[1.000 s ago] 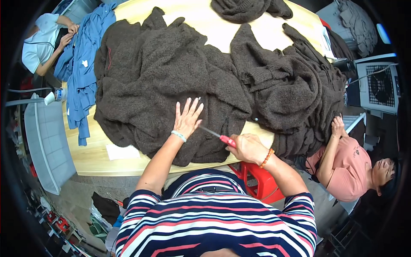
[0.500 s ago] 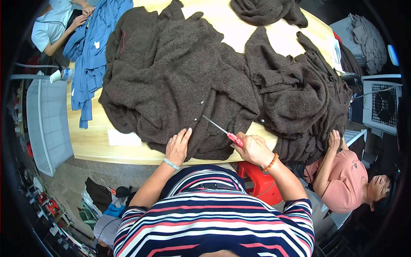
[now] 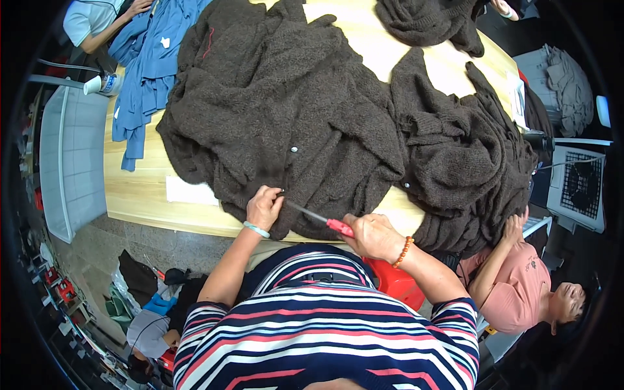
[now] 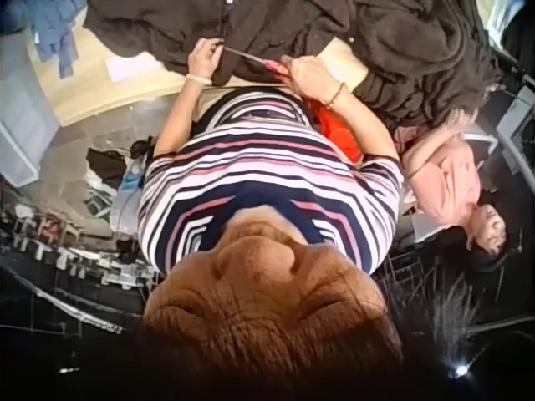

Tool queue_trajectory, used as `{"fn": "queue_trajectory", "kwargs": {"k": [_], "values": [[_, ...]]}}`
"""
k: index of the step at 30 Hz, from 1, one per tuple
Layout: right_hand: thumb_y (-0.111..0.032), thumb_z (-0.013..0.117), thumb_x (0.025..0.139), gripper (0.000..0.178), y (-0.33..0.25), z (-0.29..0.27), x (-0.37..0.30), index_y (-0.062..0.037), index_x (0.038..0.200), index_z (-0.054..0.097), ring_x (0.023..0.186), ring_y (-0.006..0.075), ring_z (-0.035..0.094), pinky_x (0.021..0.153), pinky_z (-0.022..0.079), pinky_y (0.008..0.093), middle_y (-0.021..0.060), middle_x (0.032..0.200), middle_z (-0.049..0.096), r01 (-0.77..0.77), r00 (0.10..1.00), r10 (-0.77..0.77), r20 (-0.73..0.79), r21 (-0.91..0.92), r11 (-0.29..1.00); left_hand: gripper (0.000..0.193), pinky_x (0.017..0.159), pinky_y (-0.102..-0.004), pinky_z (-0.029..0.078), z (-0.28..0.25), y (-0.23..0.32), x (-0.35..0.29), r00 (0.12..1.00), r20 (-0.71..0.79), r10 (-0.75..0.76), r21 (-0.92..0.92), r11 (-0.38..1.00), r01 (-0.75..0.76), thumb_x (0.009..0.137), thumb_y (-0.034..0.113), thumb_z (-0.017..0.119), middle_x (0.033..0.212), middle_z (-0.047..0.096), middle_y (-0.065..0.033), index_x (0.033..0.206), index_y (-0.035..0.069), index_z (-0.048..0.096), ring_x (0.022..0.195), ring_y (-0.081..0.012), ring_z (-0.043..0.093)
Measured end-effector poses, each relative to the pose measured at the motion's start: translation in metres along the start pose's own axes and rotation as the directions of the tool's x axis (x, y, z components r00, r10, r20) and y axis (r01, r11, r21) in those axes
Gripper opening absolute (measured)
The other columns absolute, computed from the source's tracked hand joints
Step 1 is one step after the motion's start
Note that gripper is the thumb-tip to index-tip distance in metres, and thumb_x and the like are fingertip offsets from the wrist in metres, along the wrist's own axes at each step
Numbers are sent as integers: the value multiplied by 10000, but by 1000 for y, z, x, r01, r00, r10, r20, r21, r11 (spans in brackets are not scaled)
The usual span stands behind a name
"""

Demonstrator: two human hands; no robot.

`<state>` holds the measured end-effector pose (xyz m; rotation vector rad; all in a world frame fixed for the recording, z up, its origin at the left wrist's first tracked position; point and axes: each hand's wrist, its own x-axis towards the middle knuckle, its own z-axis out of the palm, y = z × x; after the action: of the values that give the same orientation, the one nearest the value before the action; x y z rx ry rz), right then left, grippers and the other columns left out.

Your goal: Use scissors to trim loose threads from brown knitted garments.

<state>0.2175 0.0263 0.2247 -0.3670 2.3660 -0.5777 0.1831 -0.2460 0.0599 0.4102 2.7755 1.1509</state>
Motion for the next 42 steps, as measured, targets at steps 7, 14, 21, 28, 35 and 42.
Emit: {"fn": "queue_trajectory", "kwargs": {"k": [7, 14, 21, 28, 35, 42], "values": [[-207, 656, 845, 224, 13, 7, 0, -40, 948, 548, 689, 353, 673, 618, 529, 460, 184, 665, 638, -7, 993, 11, -121, 26, 1000, 331, 745, -405, 492, -45, -22, -19, 997, -21, 75, 229, 971, -69, 745, 106, 759, 933, 602, -124, 1046, 41, 636, 855, -316, 605], [-197, 605, 849, 190, -6, 7, 6, -8, 869, 602, 639, 354, 677, 578, 537, 441, 204, 639, 640, 105, 990, -107, -93, -26, 994, 312, 630, -367, 503, -20, -42, -34, 999, -36, 24, 62, 998, -22, 756, 45, 733, 943, 573, -113, 1050, 39, 629, 758, -282, 606], [-253, 631, 867, 259, -19, 14, 23, -23, 981, 596, 647, 363, 670, 583, 527, 455, 195, 643, 636, 189, 982, -189, 4, -11, 982, 142, 573, -325, 474, -33, -39, -31, 1000, -24, -19, 15, 1000, 20, 777, 11, 728, 873, 590, -116, 905, 16, 667, 608, -215, 572], [-220, 642, 848, 220, -8, 8, 24, -13, 891, 580, 653, 342, 679, 588, 536, 431, 185, 657, 648, 71, 991, -76, -106, -52, 996, 302, 813, -378, 513, -10, -8, 16, 976, -156, 154, 68, 987, -145, 781, -16, 685, 1084, 607, -159, 1078, 32, 659, 932, -324, 609], [-264, 638, 862, 233, -4, 20, 22, -43, 921, 593, 626, 366, 663, 578, 530, 457, 202, 629, 630, 133, 987, -138, -83, -68, 989, 236, 792, -344, 528, 7, -22, -6, 989, -146, 38, -248, 966, -73, 821, -70, 609, 1070, 647, -153, 1031, 12, 680, 916, -277, 653], [-264, 632, 869, 230, 4, 17, 28, -46, 925, 582, 625, 378, 656, 588, 521, 467, 203, 620, 621, -14, 984, 10, -175, -18, 1000, 329, 662, -346, 512, 12, -1, 39, 974, -209, -90, -145, 988, 60, 842, 20, 661, 1016, 601, -137, 1170, 32, 634, 711, -223, 608]]}}
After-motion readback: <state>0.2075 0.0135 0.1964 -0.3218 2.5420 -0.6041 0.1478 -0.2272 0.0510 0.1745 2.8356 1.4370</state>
